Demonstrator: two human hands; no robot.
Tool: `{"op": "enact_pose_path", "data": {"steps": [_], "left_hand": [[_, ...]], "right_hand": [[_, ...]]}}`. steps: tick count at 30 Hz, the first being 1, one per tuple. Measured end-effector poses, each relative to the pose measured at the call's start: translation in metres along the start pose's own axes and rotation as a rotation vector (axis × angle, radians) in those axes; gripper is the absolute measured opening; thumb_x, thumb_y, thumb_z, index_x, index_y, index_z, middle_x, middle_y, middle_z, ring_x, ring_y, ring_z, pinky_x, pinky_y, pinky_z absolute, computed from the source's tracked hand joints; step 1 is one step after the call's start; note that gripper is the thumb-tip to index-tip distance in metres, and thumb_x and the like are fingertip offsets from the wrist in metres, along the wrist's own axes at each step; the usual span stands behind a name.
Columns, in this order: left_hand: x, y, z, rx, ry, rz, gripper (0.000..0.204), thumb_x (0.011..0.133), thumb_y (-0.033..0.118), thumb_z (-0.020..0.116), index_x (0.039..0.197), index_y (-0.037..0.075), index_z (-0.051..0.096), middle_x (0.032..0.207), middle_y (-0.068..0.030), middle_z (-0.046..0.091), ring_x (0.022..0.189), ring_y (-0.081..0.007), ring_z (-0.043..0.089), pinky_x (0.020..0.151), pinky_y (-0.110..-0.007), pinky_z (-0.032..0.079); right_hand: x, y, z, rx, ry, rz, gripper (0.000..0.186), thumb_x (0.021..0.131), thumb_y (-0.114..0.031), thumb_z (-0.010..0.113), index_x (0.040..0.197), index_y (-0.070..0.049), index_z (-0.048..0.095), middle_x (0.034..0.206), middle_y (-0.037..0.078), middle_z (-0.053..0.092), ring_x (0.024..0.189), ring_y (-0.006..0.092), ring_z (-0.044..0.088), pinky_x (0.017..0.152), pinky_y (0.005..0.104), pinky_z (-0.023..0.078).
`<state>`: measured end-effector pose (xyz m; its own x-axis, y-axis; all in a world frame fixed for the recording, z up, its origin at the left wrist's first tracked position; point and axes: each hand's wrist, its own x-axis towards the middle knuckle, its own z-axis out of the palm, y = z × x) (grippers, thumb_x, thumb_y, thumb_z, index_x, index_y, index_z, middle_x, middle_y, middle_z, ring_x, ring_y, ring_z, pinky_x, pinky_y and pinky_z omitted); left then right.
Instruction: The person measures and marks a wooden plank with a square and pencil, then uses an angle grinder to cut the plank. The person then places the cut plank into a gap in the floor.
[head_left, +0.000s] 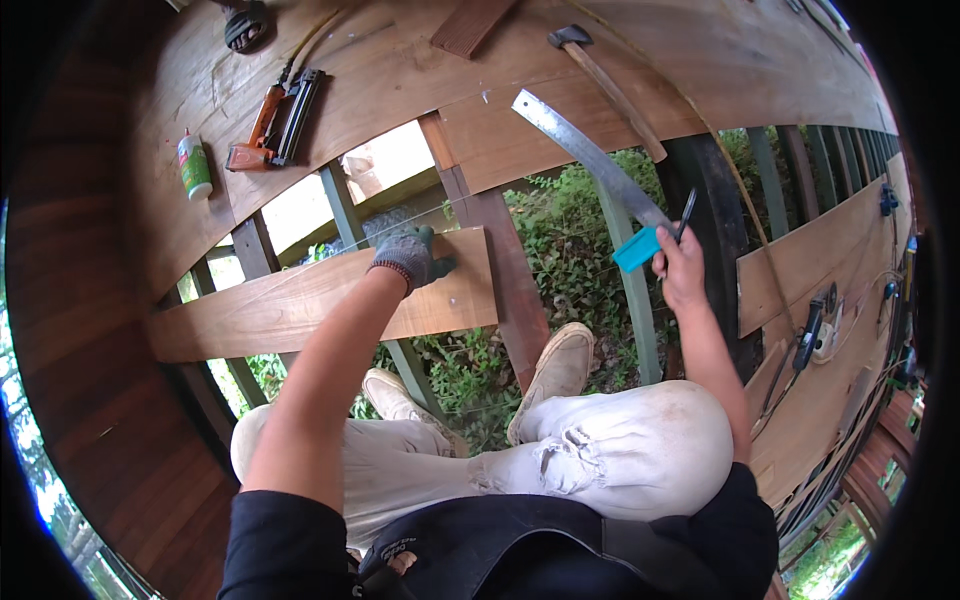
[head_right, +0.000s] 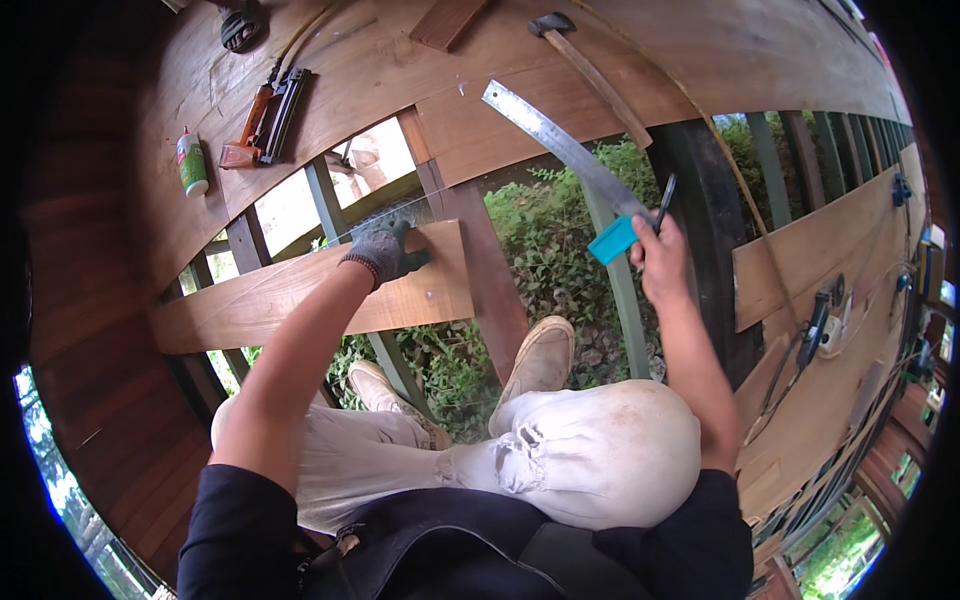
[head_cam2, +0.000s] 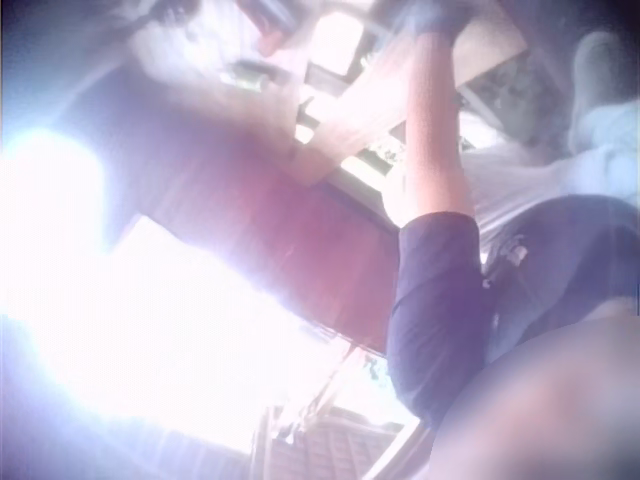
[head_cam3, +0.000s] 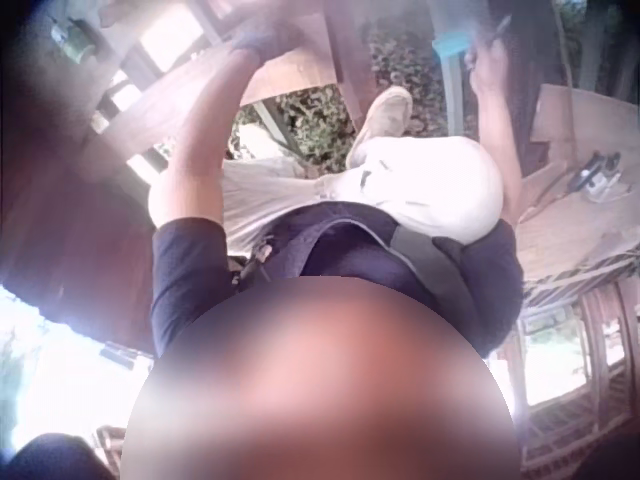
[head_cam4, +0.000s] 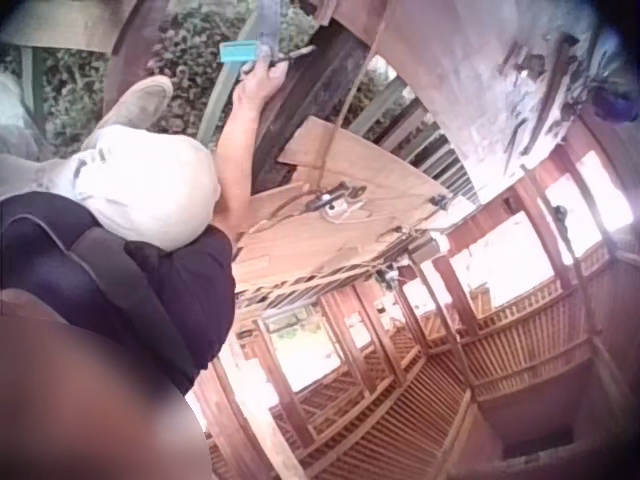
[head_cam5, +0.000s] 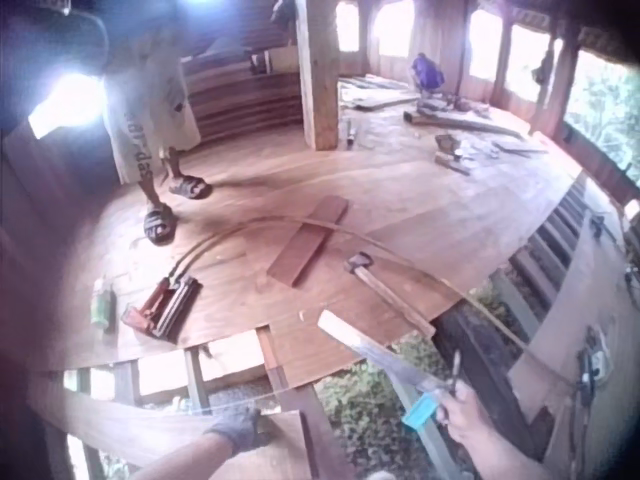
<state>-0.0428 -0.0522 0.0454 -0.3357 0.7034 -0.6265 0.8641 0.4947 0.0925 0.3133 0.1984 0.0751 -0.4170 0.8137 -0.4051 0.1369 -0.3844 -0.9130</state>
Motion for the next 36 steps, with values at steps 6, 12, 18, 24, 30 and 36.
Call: {"op": "enact_pose_path", "data": {"steps": [6, 12, 18, 24, 30, 36], "left_hand": [[-0.007, 0.029, 0.019, -0.513, -0.118, 0.073, 0.058, 0.076, 0.056, 0.079, 0.116, 0.015, 0.072, 0.115, -0.0102, 0.074, 0.109, -0.0324, 0.069, 0.096, -0.041, 0.053], [-0.001, 0.079, 0.004, -0.389, -0.005, -0.016, 0.064, 0.075, 0.058, 0.079, 0.114, 0.008, 0.071, 0.111, -0.0162, 0.074, 0.105, -0.0334, 0.070, 0.092, -0.041, 0.054], [0.008, 0.084, -0.026, -0.507, 0.054, 0.030, 0.065, 0.077, 0.063, 0.076, 0.114, 0.009, 0.071, 0.110, -0.0184, 0.073, 0.106, -0.0360, 0.068, 0.093, -0.044, 0.052], [0.044, 0.148, -0.015, -0.478, 0.212, 0.013, 0.045, 0.085, 0.052, 0.070, 0.105, 0.012, 0.073, 0.111, -0.0151, 0.071, 0.108, -0.0362, 0.065, 0.092, -0.049, 0.049], [0.049, 0.118, 0.009, -0.463, 0.664, 0.286, 0.030, 0.083, 0.030, 0.072, 0.108, 0.014, 0.068, 0.110, -0.0142, 0.066, 0.106, -0.0385, 0.060, 0.092, -0.048, 0.048], [0.000, -0.012, 0.007, -0.162, 0.410, 0.056, 0.049, 0.085, 0.046, 0.074, 0.108, 0.004, 0.067, 0.113, -0.0195, 0.067, 0.110, -0.0381, 0.063, 0.094, -0.045, 0.051]], "right_hand": [[-0.049, 0.064, -0.005, 0.336, 0.110, 0.134, 0.016, 0.099, -0.018, 0.067, 0.102, -0.010, 0.054, 0.074, -0.004, 0.054, 0.054, 0.0057, 0.049, 0.046, 0.0233, 0.033], [-0.042, 0.068, -0.032, 0.353, 0.146, 0.083, 0.016, 0.101, -0.025, 0.065, 0.103, -0.010, 0.059, 0.077, -0.004, 0.054, 0.057, 0.0050, 0.046, 0.048, 0.0228, 0.031], [-0.032, 0.066, -0.022, 0.447, 0.122, 0.095, 0.015, 0.101, -0.025, 0.065, 0.103, -0.012, 0.059, 0.077, -0.004, 0.054, 0.057, 0.0056, 0.046, 0.049, 0.0229, 0.031], [-0.036, 0.060, -0.025, 0.564, 0.121, 0.090, 0.014, 0.100, -0.025, 0.066, 0.102, -0.014, 0.057, 0.078, -0.003, 0.055, 0.057, 0.0066, 0.046, 0.050, 0.0233, 0.032], [-0.064, 0.081, -0.039, 0.631, 0.213, 0.191, 0.014, 0.099, -0.024, 0.067, 0.100, -0.015, 0.057, 0.078, -0.004, 0.054, 0.058, 0.0064, 0.047, 0.050, 0.0230, 0.033], [-0.069, 0.104, -0.009, 0.569, 0.230, 0.281, 0.017, 0.098, -0.027, 0.069, 0.103, -0.015, 0.057, 0.085, -0.004, 0.058, 0.068, 0.0070, 0.052, 0.052, 0.0228, 0.037]]}}
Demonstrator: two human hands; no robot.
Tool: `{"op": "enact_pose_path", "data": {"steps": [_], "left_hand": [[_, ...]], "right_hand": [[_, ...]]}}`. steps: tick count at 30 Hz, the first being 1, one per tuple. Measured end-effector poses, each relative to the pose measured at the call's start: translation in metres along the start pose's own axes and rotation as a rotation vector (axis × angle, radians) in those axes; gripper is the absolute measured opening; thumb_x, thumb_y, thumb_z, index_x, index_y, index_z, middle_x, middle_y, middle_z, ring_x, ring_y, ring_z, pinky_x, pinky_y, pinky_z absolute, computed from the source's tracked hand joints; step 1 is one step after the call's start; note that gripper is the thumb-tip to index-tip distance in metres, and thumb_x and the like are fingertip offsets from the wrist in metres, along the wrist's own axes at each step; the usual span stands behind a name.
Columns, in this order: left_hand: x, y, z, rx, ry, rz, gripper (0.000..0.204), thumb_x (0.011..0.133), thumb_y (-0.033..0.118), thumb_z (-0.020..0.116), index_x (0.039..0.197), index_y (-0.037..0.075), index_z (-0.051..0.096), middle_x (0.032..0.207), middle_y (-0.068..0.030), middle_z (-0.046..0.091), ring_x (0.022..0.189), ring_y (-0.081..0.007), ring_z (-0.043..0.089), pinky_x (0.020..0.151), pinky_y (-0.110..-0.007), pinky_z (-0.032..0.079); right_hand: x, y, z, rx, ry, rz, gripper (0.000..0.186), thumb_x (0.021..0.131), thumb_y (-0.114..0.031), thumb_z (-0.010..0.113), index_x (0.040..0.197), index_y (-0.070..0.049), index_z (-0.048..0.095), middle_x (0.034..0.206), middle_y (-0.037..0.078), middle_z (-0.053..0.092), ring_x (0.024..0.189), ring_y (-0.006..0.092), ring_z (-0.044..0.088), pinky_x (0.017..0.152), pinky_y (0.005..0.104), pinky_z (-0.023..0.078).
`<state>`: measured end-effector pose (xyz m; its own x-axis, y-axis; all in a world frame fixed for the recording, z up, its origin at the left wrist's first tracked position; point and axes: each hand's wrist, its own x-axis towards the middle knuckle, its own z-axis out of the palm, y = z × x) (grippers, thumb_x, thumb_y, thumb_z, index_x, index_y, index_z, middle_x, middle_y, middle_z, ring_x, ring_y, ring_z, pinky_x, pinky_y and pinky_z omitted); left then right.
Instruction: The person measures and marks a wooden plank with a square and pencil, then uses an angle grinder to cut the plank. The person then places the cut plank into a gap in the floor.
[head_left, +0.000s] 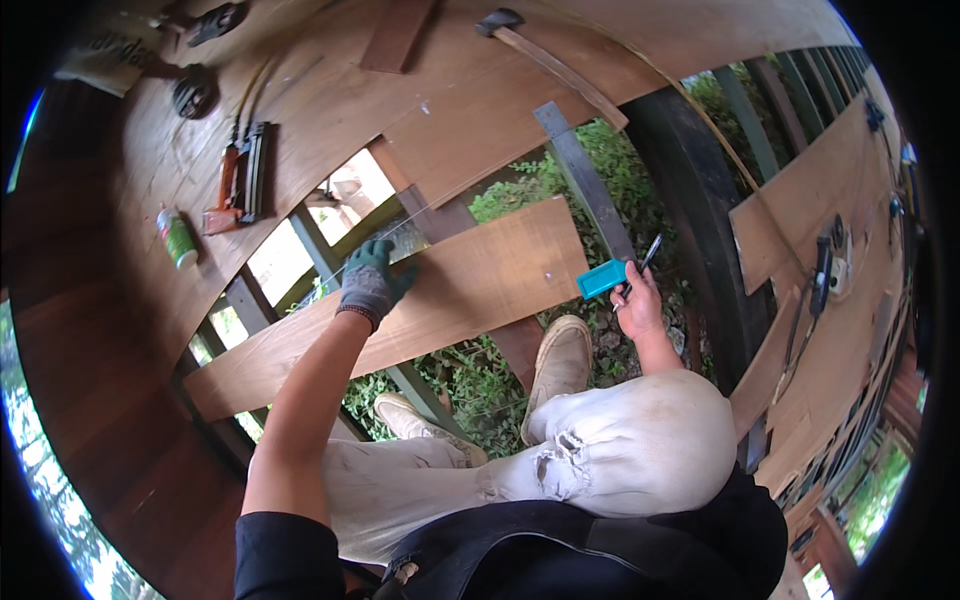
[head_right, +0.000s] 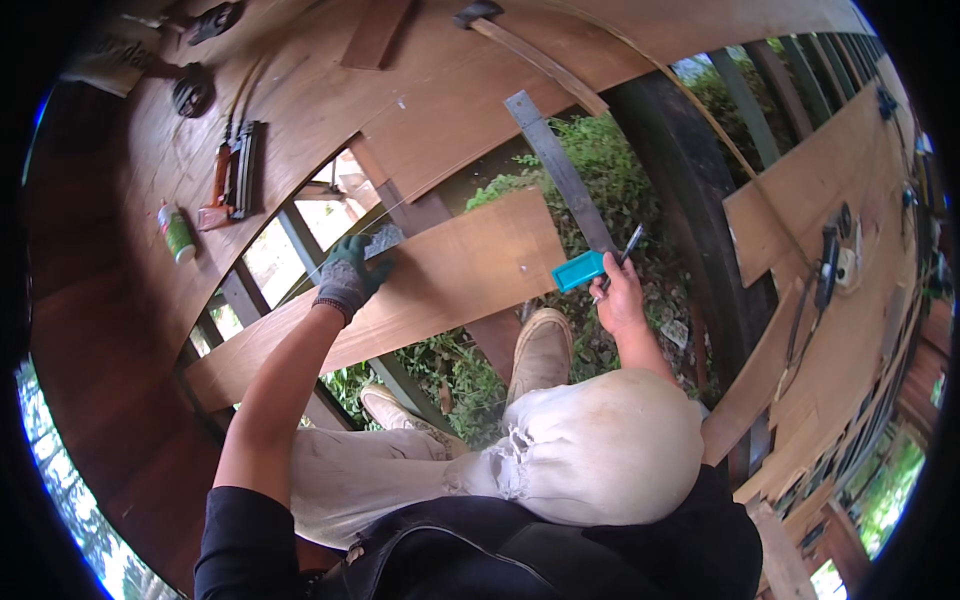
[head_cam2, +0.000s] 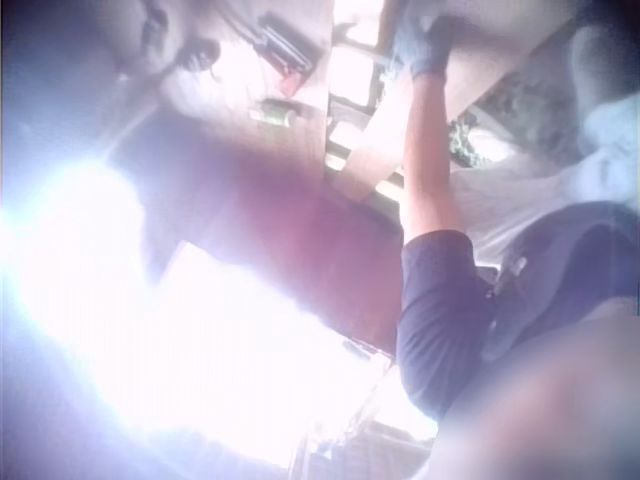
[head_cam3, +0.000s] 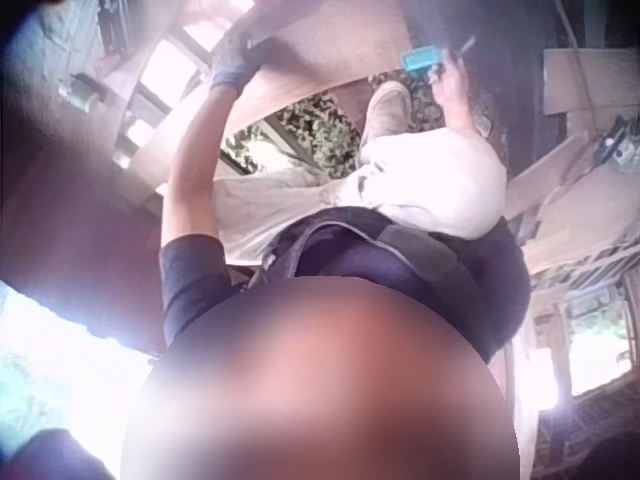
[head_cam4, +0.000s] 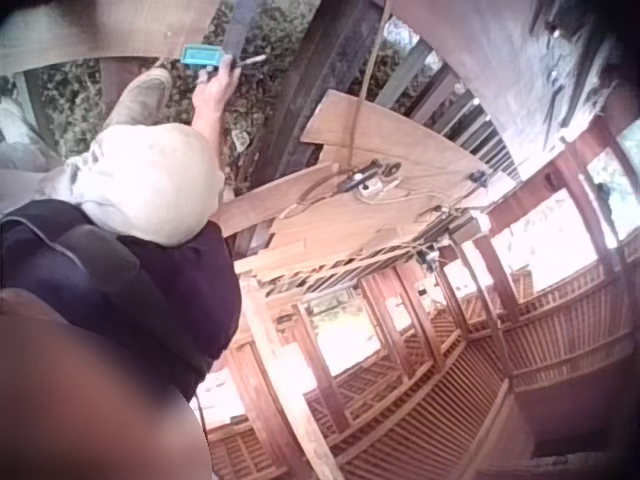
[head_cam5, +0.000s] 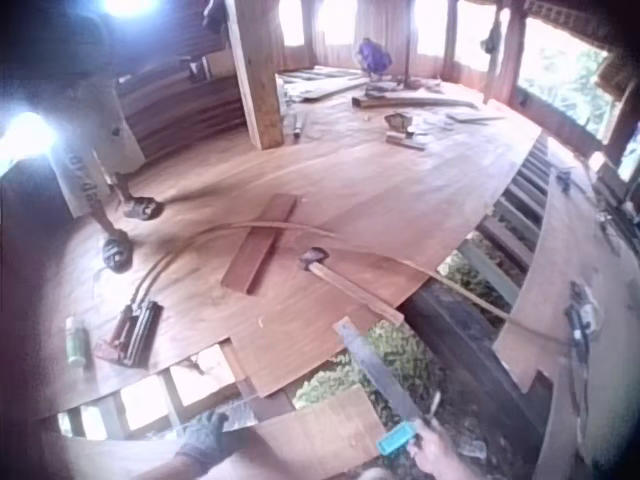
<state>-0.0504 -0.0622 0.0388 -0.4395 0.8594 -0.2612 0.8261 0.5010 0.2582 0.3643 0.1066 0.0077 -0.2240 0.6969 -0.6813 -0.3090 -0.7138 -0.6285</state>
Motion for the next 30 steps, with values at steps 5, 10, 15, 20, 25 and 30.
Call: {"op": "enact_pose_path", "data": {"steps": [5, 10, 15, 20, 25, 30], "left_hand": [[-0.003, -0.023, -0.002, -0.091, -0.425, -0.227, 0.068, 0.091, 0.067, 0.057, 0.110, 0.004, 0.071, 0.111, -0.0222, 0.072, 0.105, -0.0381, 0.069, 0.092, -0.045, 0.052], [0.006, -0.004, 0.001, -0.046, -0.535, -0.263, 0.078, 0.090, 0.076, 0.048, 0.112, 0.007, 0.074, 0.113, -0.0205, 0.073, 0.108, -0.0395, 0.068, 0.093, -0.045, 0.051], [-0.008, 0.011, 0.021, -0.142, -0.492, -0.271, 0.079, 0.092, 0.077, 0.042, 0.108, 0.008, 0.076, 0.111, -0.0215, 0.073, 0.109, -0.0403, 0.067, 0.096, -0.045, 0.051], [-0.030, -0.016, 0.026, -0.158, -0.484, -0.421, 0.081, 0.089, 0.079, 0.045, 0.114, 0.007, 0.075, 0.114, -0.0233, 0.072, 0.112, -0.0402, 0.066, 0.100, -0.044, 0.050], [-0.041, -0.030, 0.032, -0.197, -0.336, -0.398, 0.064, 0.092, 0.063, 0.056, 0.112, 0.005, 0.074, 0.110, -0.0234, 0.072, 0.104, -0.0402, 0.069, 0.093, -0.045, 0.053], [-0.023, -0.013, 0.015, -0.064, -0.238, -0.232, 0.050, 0.092, 0.053, 0.061, 0.099, 0.005, 0.073, 0.097, -0.0224, 0.073, 0.094, -0.0418, 0.069, 0.085, -0.048, 0.054]], "right_hand": [[0.006, 0.028, 0.016, -0.040, -0.013, -0.005, 0.016, 0.099, -0.027, 0.068, 0.102, -0.017, 0.057, 0.085, -0.006, 0.056, 0.070, 0.0062, 0.050, 0.052, 0.0217, 0.036], [0.007, 0.025, 0.006, -0.096, 0.093, -0.080, 0.017, 0.099, -0.029, 0.067, 0.105, -0.017, 0.057, 0.085, -0.006, 0.056, 0.070, 0.0048, 0.049, 0.052, 0.0208, 0.035], [0.021, -0.007, 0.010, -0.077, 0.084, -0.184, 0.018, 0.100, -0.027, 0.067, 0.109, -0.015, 0.057, 0.088, -0.006, 0.057, 0.073, 0.0065, 0.050, 0.055, 0.0227, 0.036], [0.031, -0.007, 0.039, 0.001, -0.098, -0.126, 0.014, 0.100, -0.022, 0.067, 0.107, -0.014, 0.058, 0.089, -0.003, 0.060, 0.070, 0.0074, 0.052, 0.053, 0.0229, 0.037], [0.023, -0.003, 0.031, -0.006, -0.121, -0.030, 0.013, 0.097, -0.020, 0.070, 0.099, -0.014, 0.059, 0.082, -0.004, 0.059, 0.064, 0.0056, 0.052, 0.049, 0.0217, 0.037], [0.013, 0.018, 0.014, -0.146, -0.156, 0.095, 0.013, 0.096, -0.017, 0.070, 0.099, -0.012, 0.058, 0.081, -0.004, 0.056, 0.061, 0.0048, 0.048, 0.048, 0.0204, 0.034]]}}
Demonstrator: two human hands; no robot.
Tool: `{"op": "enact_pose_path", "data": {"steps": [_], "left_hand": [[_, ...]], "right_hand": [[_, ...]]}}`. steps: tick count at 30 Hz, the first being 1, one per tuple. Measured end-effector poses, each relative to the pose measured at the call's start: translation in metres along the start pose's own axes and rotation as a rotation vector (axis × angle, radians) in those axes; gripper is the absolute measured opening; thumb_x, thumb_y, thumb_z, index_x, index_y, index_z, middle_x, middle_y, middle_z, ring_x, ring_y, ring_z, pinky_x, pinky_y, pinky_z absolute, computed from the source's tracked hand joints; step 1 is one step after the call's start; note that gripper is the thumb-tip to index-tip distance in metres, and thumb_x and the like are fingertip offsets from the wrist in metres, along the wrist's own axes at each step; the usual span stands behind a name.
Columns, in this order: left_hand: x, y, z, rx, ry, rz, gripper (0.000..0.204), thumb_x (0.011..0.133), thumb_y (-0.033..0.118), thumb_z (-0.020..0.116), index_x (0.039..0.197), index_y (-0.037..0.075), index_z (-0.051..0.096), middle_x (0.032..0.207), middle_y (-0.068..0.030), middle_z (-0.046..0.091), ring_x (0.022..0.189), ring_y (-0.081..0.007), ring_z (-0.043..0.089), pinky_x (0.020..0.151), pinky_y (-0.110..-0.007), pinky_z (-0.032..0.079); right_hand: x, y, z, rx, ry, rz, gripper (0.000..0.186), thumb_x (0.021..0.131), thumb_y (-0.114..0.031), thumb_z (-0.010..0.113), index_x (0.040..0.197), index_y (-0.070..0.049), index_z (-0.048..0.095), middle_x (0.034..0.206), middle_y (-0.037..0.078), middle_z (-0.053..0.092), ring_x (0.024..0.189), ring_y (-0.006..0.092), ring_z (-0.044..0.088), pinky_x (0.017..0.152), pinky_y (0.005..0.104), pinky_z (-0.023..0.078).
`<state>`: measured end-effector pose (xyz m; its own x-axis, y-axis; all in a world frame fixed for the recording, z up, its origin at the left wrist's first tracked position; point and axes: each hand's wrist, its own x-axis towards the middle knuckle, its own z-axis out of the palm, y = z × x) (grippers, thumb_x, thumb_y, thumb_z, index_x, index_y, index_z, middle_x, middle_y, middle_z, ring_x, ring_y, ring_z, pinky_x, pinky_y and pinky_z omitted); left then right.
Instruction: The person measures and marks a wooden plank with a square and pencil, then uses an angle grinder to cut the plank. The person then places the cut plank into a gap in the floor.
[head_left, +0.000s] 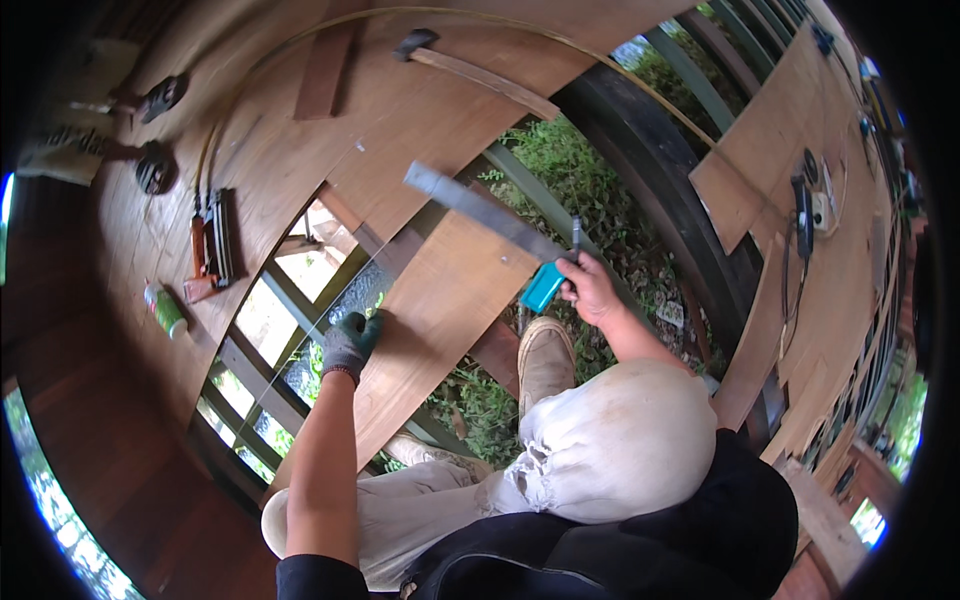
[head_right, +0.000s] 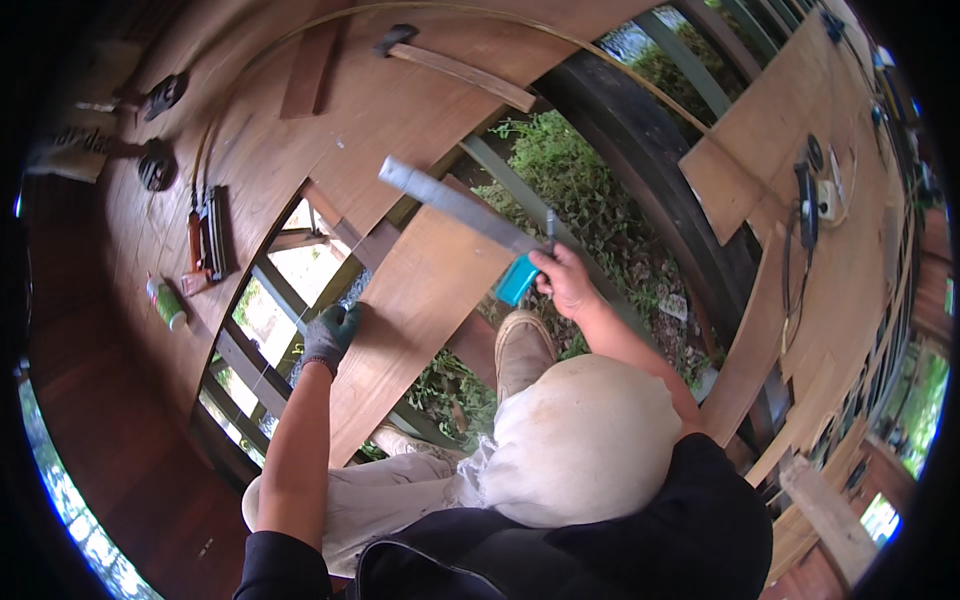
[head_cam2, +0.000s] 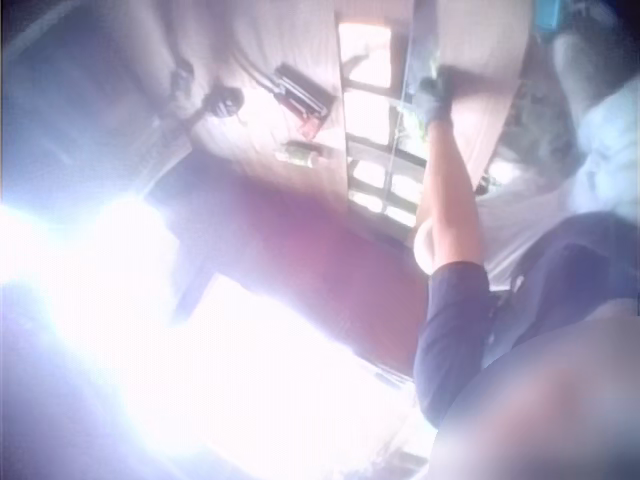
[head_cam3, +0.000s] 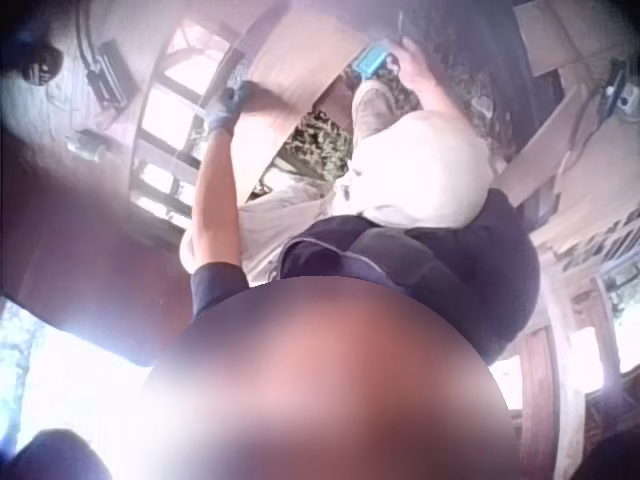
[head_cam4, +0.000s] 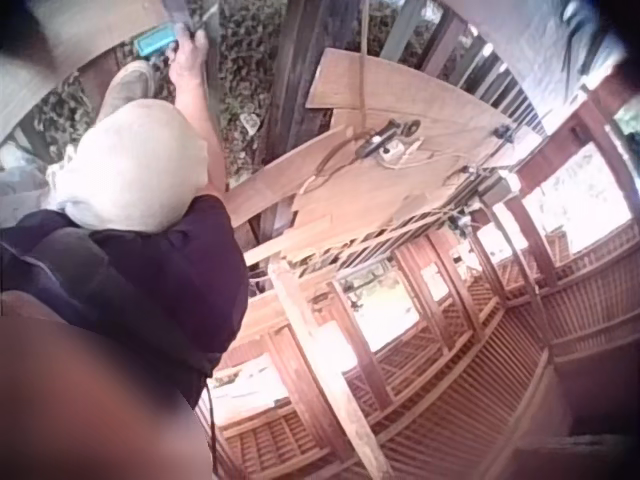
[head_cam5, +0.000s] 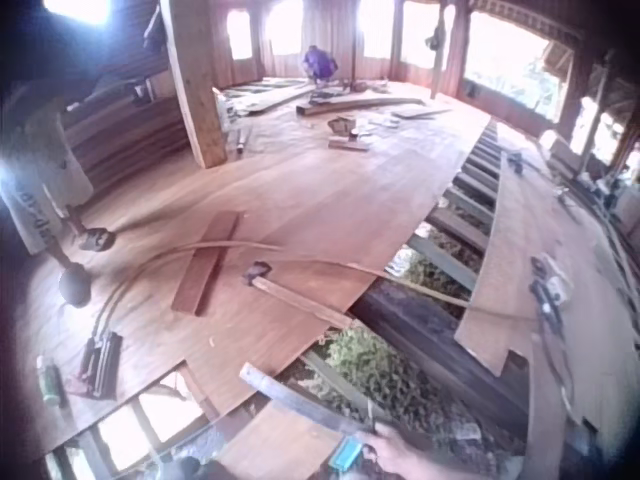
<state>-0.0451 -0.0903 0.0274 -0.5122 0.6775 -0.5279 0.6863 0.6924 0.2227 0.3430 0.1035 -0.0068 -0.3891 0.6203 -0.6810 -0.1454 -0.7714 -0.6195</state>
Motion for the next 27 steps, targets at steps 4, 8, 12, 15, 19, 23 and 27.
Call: {"op": "enact_pose_path", "data": {"steps": [4, 8, 12, 15, 19, 23, 27], "left_hand": [[0.017, 0.052, -0.011, 0.037, 0.296, 0.269, 0.034, 0.088, 0.033, 0.069, 0.107, 0.006, 0.067, 0.105, -0.0191, 0.070, 0.102, -0.0399, 0.066, 0.088, -0.048, 0.053], [0.021, 0.125, 0.017, -0.096, 0.402, 0.569, 0.056, 0.084, 0.031, 0.074, 0.131, 0.006, 0.057, 0.127, -0.0193, 0.061, 0.119, -0.0396, 0.058, 0.102, -0.048, 0.047], [0.037, 0.176, 0.036, -0.139, 0.347, 0.424, 0.065, 0.083, 0.040, 0.074, 0.135, 0.008, 0.053, 0.135, -0.0181, 0.058, 0.126, -0.0391, 0.055, 0.105, -0.049, 0.045], [0.062, 0.191, 0.028, -0.127, 0.149, 0.238, 0.071, 0.085, 0.051, 0.069, 0.139, 0.008, 0.054, 0.135, -0.0192, 0.061, 0.126, -0.0386, 0.057, 0.106, -0.047, 0.044], [0.091, 0.194, 0.008, -0.265, -0.195, 0.135, 0.075, 0.089, 0.057, 0.068, 0.138, 0.001, 0.058, 0.128, -0.0184, 0.068, 0.117, -0.0298, 0.065, 0.102, -0.036, 0.047], [0.092, 0.200, 0.006, -0.486, -0.355, 0.070, 0.071, 0.090, 0.051, 0.073, 0.129, -0.007, 0.063, 0.119, -0.0103, 0.070, 0.108, -0.0167, 0.064, 0.098, -0.029, 0.047], [0.091, 0.202, 0.005, -0.421, -0.337, 0.076, 0.066, 0.091, 0.049, 0.073, 0.123, -0.007, 0.066, 0.113, -0.0105, 0.072, 0.105, -0.0160, 0.064, 0.096, -0.029, 0.048]], "right_hand": [[-0.004, 0.033, 0.004, 0.052, -0.016, 0.130, 0.015, 0.095, -0.015, 0.071, 0.101, -0.012, 0.058, 0.081, -0.004, 0.053, 0.061, 0.0050, 0.047, 0.048, 0.0196, 0.033], [-0.002, 0.043, 0.004, 0.096, -0.011, 0.127, 0.015, 0.094, -0.013, 0.072, 0.100, -0.012, 0.058, 0.081, -0.005, 0.054, 0.059, 0.0053, 0.046, 0.048, 0.0200, 0.033], [-0.002, 0.038, 0.004, 0.124, 0.028, 0.095, 0.016, 0.093, -0.013, 0.072, 0.102, -0.012, 0.059, 0.080, -0.004, 0.057, 0.057, 0.0053, 0.044, 0.048, 0.0211, 0.032], [-0.003, 0.035, 0.005, 0.144, 0.049, 0.086, 0.017, 0.093, -0.013, 0.073, 0.104, -0.011, 0.060, 0.080, -0.004, 0.058, 0.056, 0.0051, 0.043, 0.048, 0.0217, 0.031], [-0.005, 0.032, 0.001, 0.168, 0.047, 0.042, 0.019, 0.092, -0.013, 0.073, 0.105, -0.011, 0.059, 0.079, -0.004, 0.056, 0.054, 0.0051, 0.041, 0.048, 0.0221, 0.030], [-0.013, 0.037, -0.004, 0.186, 0.102, 0.035, 0.022, 0.092, -0.012, 0.074, 0.105, -0.009, 0.057, 0.076, -0.004, 0.052, 0.054, 0.0057, 0.040, 0.047, 0.0230, 0.029], [-0.014, 0.043, -0.008, 0.263, 0.103, 0.048, 0.024, 0.092, -0.012, 0.075, 0.105, -0.009, 0.055, 0.075, -0.003, 0.050, 0.054, 0.0060, 0.041, 0.047, 0.0238, 0.028]]}}
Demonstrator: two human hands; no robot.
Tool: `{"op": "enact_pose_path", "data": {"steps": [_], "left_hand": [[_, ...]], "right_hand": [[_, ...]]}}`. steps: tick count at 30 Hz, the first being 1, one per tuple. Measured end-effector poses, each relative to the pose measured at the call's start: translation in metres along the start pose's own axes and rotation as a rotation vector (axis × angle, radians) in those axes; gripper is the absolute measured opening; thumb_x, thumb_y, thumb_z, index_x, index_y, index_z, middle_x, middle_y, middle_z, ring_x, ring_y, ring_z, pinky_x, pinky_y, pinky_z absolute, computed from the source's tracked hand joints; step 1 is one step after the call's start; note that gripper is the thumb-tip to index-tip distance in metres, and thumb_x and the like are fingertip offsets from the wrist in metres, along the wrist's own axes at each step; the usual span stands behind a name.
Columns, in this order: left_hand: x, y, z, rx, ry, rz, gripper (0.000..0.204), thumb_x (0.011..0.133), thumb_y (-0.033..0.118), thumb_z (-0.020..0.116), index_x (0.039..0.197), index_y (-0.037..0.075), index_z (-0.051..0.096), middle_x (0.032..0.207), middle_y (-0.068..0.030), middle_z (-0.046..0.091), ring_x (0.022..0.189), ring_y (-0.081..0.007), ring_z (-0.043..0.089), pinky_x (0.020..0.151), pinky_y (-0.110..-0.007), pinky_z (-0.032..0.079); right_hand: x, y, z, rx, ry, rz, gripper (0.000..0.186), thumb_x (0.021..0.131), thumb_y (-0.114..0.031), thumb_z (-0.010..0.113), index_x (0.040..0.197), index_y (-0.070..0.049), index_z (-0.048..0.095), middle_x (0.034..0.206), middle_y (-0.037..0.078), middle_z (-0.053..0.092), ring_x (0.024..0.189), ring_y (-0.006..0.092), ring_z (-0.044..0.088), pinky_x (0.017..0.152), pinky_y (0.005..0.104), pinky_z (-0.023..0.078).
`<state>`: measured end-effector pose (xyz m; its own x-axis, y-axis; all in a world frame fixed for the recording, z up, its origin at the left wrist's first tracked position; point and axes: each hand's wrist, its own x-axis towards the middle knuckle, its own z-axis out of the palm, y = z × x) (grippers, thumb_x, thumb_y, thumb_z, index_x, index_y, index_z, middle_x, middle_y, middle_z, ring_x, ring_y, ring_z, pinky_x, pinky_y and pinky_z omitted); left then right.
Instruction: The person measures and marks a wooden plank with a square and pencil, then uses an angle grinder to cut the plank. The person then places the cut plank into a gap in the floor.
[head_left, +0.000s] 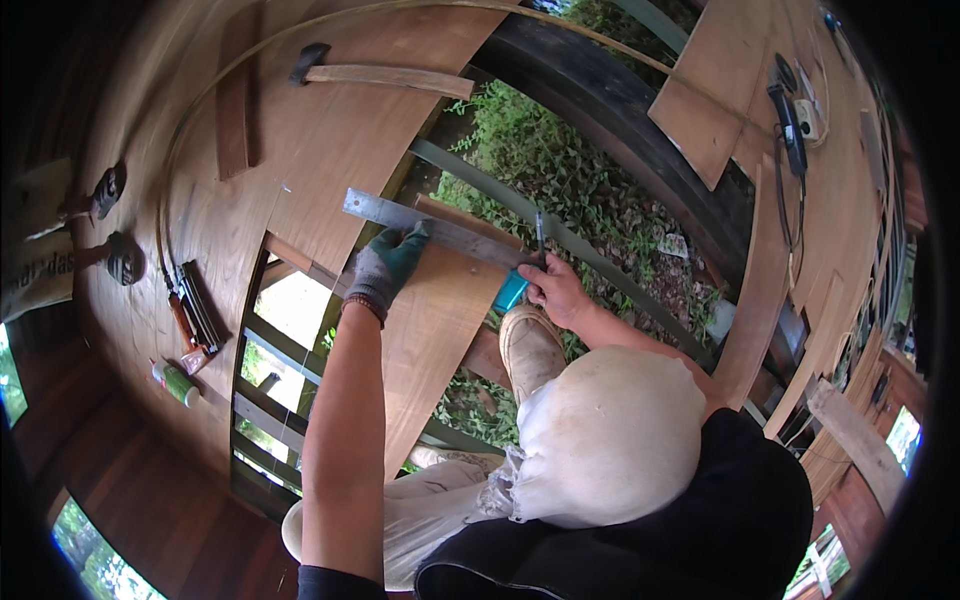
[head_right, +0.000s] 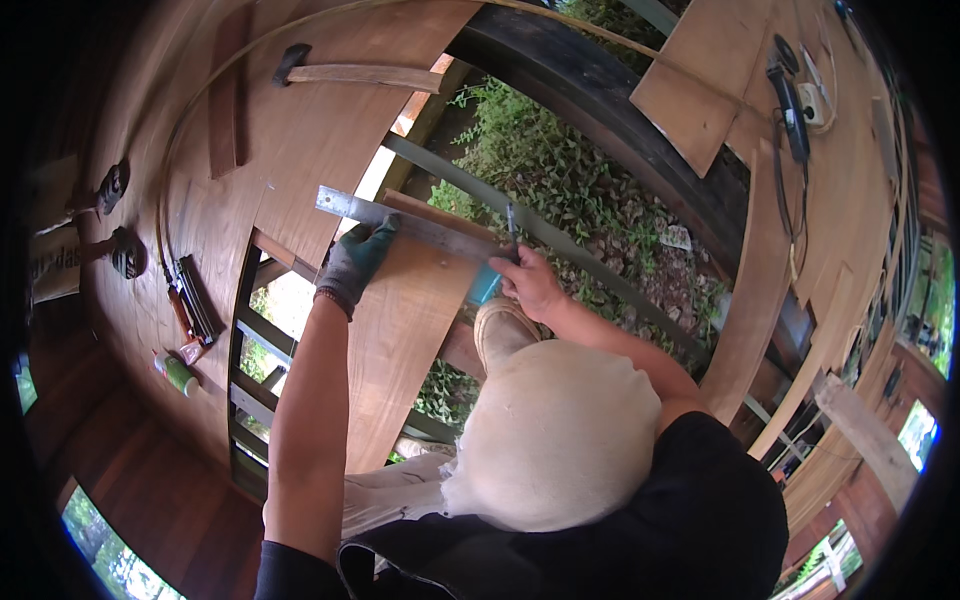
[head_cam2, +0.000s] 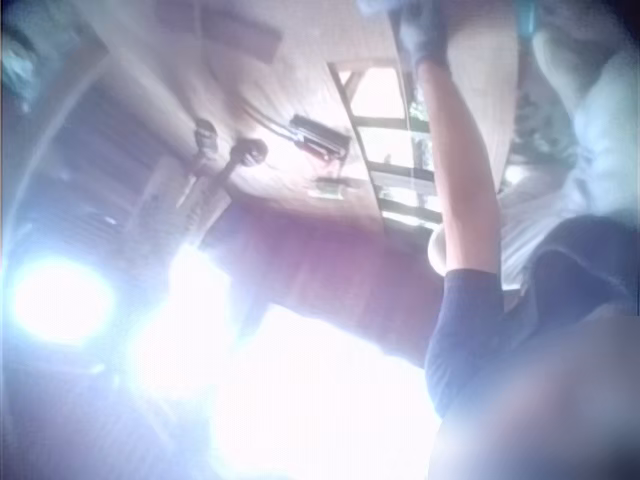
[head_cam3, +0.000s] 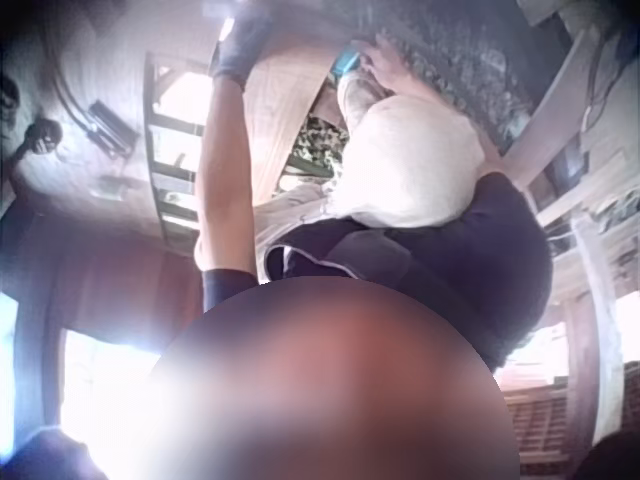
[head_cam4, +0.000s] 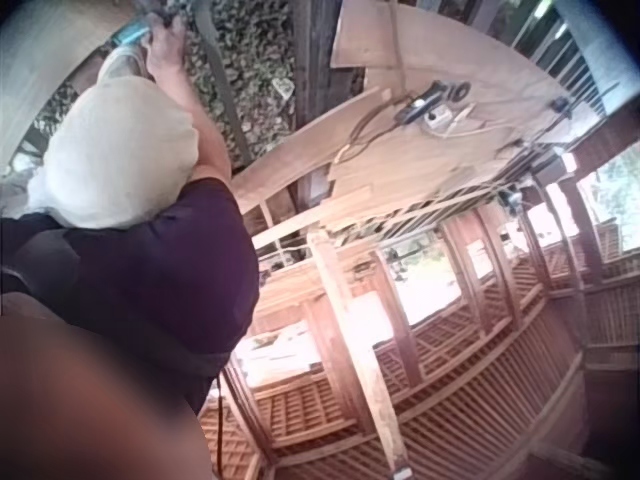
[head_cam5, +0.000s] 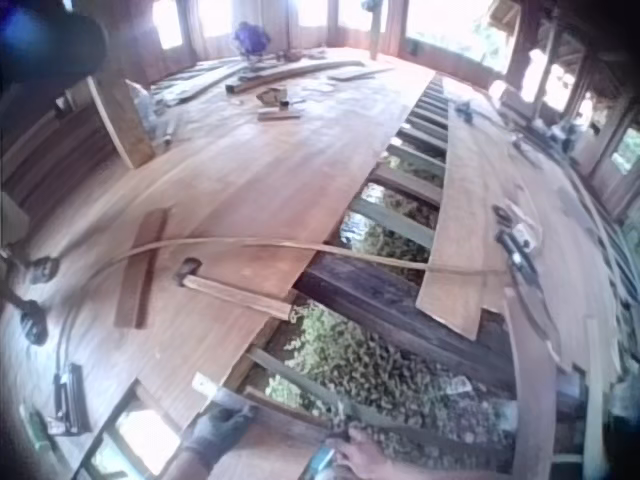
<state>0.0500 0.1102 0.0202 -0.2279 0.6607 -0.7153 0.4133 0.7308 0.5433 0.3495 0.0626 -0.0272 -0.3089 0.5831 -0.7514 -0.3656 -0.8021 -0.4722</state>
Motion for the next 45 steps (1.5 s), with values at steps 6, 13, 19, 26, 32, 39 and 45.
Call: {"op": "enact_pose_path", "data": {"steps": [6, 13, 19, 26, 32, 39, 45], "left_hand": [[0.005, -0.008, -0.005, 0.018, 0.079, 0.058, 0.062, 0.091, 0.049, 0.074, 0.117, -0.007, 0.070, 0.104, -0.0085, 0.073, 0.096, -0.0144, 0.064, 0.088, -0.029, 0.050], [0.002, -0.005, -0.026, -0.170, 0.097, 0.028, 0.054, 0.090, 0.046, 0.077, 0.108, -0.005, 0.074, 0.099, -0.0030, 0.072, 0.089, -0.0103, 0.061, 0.081, -0.027, 0.051], [-0.006, -0.007, -0.039, -0.201, 0.090, 0.126, 0.066, 0.088, 0.056, 0.074, 0.114, -0.005, 0.073, 0.104, -0.0092, 0.074, 0.097, -0.0137, 0.063, 0.090, -0.030, 0.050], [-0.005, -0.013, -0.041, -0.230, 0.051, 0.262, 0.065, 0.093, 0.054, 0.070, 0.122, -0.004, 0.070, 0.111, -0.0101, 0.074, 0.103, -0.0133, 0.063, 0.094, -0.029, 0.048], [-0.014, 0.000, -0.051, -0.162, 0.018, 0.213, 0.070, 0.089, 0.057, 0.073, 0.118, -0.007, 0.070, 0.108, -0.0109, 0.073, 0.100, -0.0146, 0.063, 0.091, -0.030, 0.049], [-0.012, -0.005, -0.053, -0.202, 0.054, 0.254, 0.078, 0.082, 0.064, 0.075, 0.112, -0.007, 0.072, 0.102, -0.0105, 0.074, 0.095, -0.0159, 0.064, 0.089, -0.031, 0.050], [-0.017, 0.002, -0.055, -0.085, 0.088, 0.157, 0.074, 0.082, 0.061, 0.078, 0.112, -0.006, 0.072, 0.103, -0.0115, 0.074, 0.097, -0.0161, 0.066, 0.090, -0.031, 0.050]], "right_hand": [[-0.001, 0.002, 0.007, 0.060, -0.063, 0.005, 0.027, 0.090, -0.011, 0.075, 0.110, -0.007, 0.058, 0.077, -0.003, 0.054, 0.054, 0.0056, 0.042, 0.047, 0.0232, 0.029], [-0.029, -0.016, 0.039, -0.124, -0.082, -0.065, 0.021, 0.089, -0.013, 0.077, 0.106, -0.010, 0.065, 0.078, -0.006, 0.059, 0.060, 0.0028, 0.047, 0.053, 0.0208, 0.035], [-0.045, -0.022, 0.062, -0.146, -0.081, -0.154, 0.020, 0.090, -0.016, 0.076, 0.106, -0.007, 0.069, 0.081, -0.005, 0.063, 0.064, 0.0019, 0.051, 0.056, 0.0207, 0.038], [-0.048, -0.025, 0.064, -0.097, -0.082, -0.185, 0.017, 0.092, -0.017, 0.074, 0.105, -0.009, 0.068, 0.078, -0.007, 0.061, 0.062, 0.0014, 0.049, 0.054, 0.0201, 0.036], [-0.051, -0.023, 0.074, -0.030, -0.077, -0.230, 0.015, 0.093, -0.020, 0.075, 0.100, -0.011, 0.065, 0.074, -0.009, 0.057, 0.060, 0.0013, 0.047, 0.053, 0.0197, 0.035], [-0.046, -0.019, 0.070, -0.021, -0.141, -0.234, 0.017, 0.095, -0.018, 0.072, 0.106, -0.008, 0.064, 0.085, -0.006, 0.062, 0.071, 0.0030, 0.055, 0.062, 0.0215, 0.043], [-0.042, -0.014, 0.079, -0.010, -0.120, -0.319, 0.020, 0.096, -0.019, 0.072, 0.110, -0.008, 0.064, 0.093, -0.004, 0.065, 0.082, 0.0044, 0.059, 0.072, 0.0237, 0.047]]}}
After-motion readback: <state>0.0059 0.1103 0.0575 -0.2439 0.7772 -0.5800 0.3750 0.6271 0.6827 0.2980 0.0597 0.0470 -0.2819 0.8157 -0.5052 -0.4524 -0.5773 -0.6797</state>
